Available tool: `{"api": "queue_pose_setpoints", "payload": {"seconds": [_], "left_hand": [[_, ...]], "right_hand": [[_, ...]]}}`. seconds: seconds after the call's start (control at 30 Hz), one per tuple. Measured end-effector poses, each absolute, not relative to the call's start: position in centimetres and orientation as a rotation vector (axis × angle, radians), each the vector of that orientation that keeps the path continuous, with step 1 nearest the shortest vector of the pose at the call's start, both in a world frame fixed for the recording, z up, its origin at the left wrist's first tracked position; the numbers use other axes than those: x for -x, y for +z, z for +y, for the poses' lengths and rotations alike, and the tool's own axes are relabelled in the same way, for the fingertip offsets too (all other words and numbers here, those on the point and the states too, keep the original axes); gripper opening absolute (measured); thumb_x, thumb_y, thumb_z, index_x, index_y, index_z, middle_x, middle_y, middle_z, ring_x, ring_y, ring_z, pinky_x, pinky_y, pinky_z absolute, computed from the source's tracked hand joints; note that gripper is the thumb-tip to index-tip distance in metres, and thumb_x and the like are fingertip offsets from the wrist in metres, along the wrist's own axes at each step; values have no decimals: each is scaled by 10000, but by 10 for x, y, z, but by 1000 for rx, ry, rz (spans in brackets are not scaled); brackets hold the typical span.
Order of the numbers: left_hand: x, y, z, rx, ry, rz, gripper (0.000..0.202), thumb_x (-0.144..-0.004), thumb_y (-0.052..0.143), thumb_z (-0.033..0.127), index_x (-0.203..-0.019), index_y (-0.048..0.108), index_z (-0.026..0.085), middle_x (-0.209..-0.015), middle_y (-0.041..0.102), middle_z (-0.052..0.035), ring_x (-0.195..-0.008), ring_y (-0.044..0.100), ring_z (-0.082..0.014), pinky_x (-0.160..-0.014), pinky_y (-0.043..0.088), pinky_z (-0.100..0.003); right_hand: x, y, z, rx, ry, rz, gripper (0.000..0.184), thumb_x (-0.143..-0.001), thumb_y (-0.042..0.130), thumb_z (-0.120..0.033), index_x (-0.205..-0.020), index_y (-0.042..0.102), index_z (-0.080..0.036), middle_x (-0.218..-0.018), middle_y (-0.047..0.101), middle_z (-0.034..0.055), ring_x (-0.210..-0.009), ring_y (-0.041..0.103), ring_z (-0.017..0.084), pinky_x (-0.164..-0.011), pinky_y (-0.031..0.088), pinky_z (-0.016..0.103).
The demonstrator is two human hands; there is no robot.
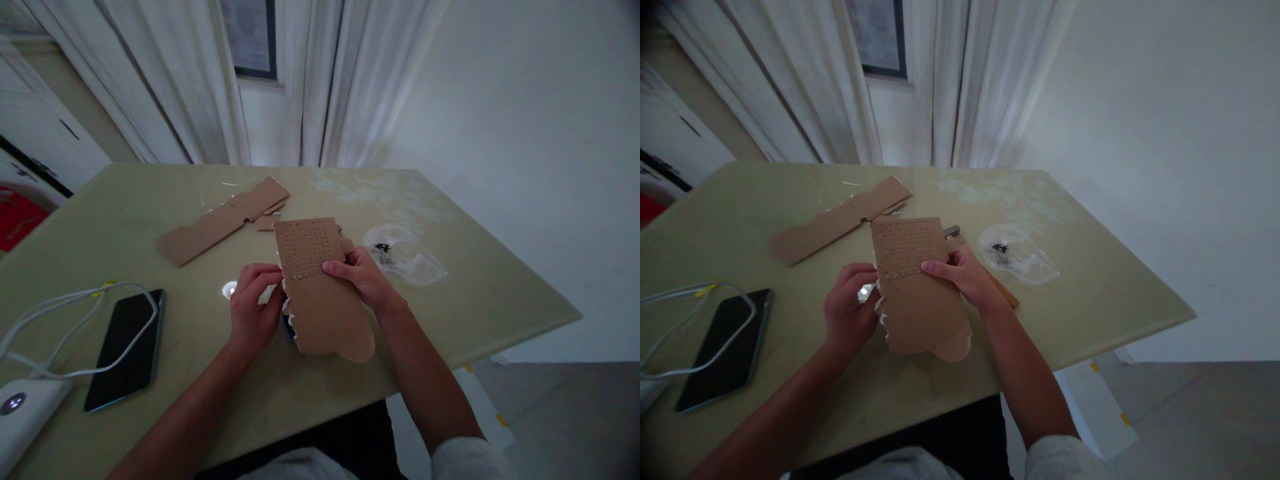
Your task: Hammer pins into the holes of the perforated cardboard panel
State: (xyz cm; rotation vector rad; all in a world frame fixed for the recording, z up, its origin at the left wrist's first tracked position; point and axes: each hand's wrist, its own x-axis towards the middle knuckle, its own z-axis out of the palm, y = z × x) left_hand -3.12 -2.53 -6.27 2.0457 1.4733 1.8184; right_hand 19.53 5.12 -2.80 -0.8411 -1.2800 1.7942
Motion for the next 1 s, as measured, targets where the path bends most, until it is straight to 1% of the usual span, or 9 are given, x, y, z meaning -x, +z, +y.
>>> {"api": "queue_pose_setpoints", "payload": {"seconds": [0.17, 0.33, 0.43, 0.5, 0.63, 0.7, 0.8, 0.9, 1.0], "left_hand": [[29, -60, -29, -1984, 1822, 1472, 131, -959, 725, 99, -940, 751, 226, -945, 737, -14, -883, 690, -168, -796, 554, -291], [29, -61, -31, -2000, 1843, 1500, 147, -953, 734, 101, -909, 766, 238, -889, 730, 2, -835, 669, -164, -768, 534, -292], [32, -64, -27, -2022, 1793, 1554, 122, -969, 733, 135, -922, 779, 236, -906, 745, -7, -861, 680, -175, -791, 539, -311], [33, -66, -23, -1988, 1739, 1615, 86, -976, 729, 170, -984, 789, 232, -977, 763, -28, -913, 700, -195, -813, 553, -332], [32, -61, -21, -1828, 1766, 1697, 228, -1032, 668, 199, -1239, 761, 222, -1168, 767, -68, -925, 706, -183, -798, 568, -333], [32, -56, -24, -1838, 1818, 1663, 238, -1072, 629, 207, -1270, 759, 224, -1196, 760, -78, -996, 711, -190, -840, 575, -343], [33, -50, -28, -2014, 1767, 1602, 185, -1054, 709, 256, -1217, 793, 229, -1216, 756, -90, -1138, 702, -235, -958, 574, -403], [33, -50, -28, -2145, 1732, 1628, 108, -1006, 797, 254, -1111, 813, 236, -1194, 780, -81, -1096, 712, -242, -949, 569, -418], [34, -52, -26, -2195, 1770, 1607, 65, -1006, 787, 187, -1047, 797, 236, -1159, 805, -67, -1059, 736, -232, -953, 572, -421]], "right_hand": [[-195, -27, 52, 860, 1769, -1336, 423, -763, 997, -420, -1092, 818, -223, -1090, 868, 56, -896, 813, 210, -815, 674, 332], [-194, -23, 50, 868, 1767, -1344, 473, -745, 1004, -430, -1121, 807, -221, -1081, 865, 52, -891, 810, 207, -815, 675, 329], [-193, -21, 49, 886, 1745, -1345, 478, -745, 996, -456, -1114, 808, -218, -1086, 865, 59, -904, 810, 225, -830, 679, 356], [-193, -22, 50, 906, 1718, -1331, 472, -748, 993, -468, -1100, 811, -212, -1075, 867, 66, -890, 809, 228, -814, 679, 360], [-194, -25, 52, 943, 1636, -1308, 432, -754, 991, -460, -1052, 822, -197, -1039, 869, 73, -822, 798, 210, -730, 660, 323], [-195, -25, 52, 935, 1617, -1309, 427, -755, 994, -445, -1060, 825, -198, -1047, 869, 67, -819, 794, 196, -724, 649, 303], [-195, -23, 51, 918, 1622, -1331, 451, -756, 995, -443, -1093, 823, -198, -1069, 866, 65, -842, 792, 189, -748, 642, 294], [-194, -23, 51, 934, 1626, -1350, 482, -746, 996, -460, -1104, 815, -195, -1084, 863, 71, -859, 796, 204, -769, 652, 318], [-193, -24, 51, 966, 1635, -1375, 489, -742, 994, -479, -1096, 808, -197, -1071, 862, 67, -852, 797, 209, -764, 660, 329]]}}
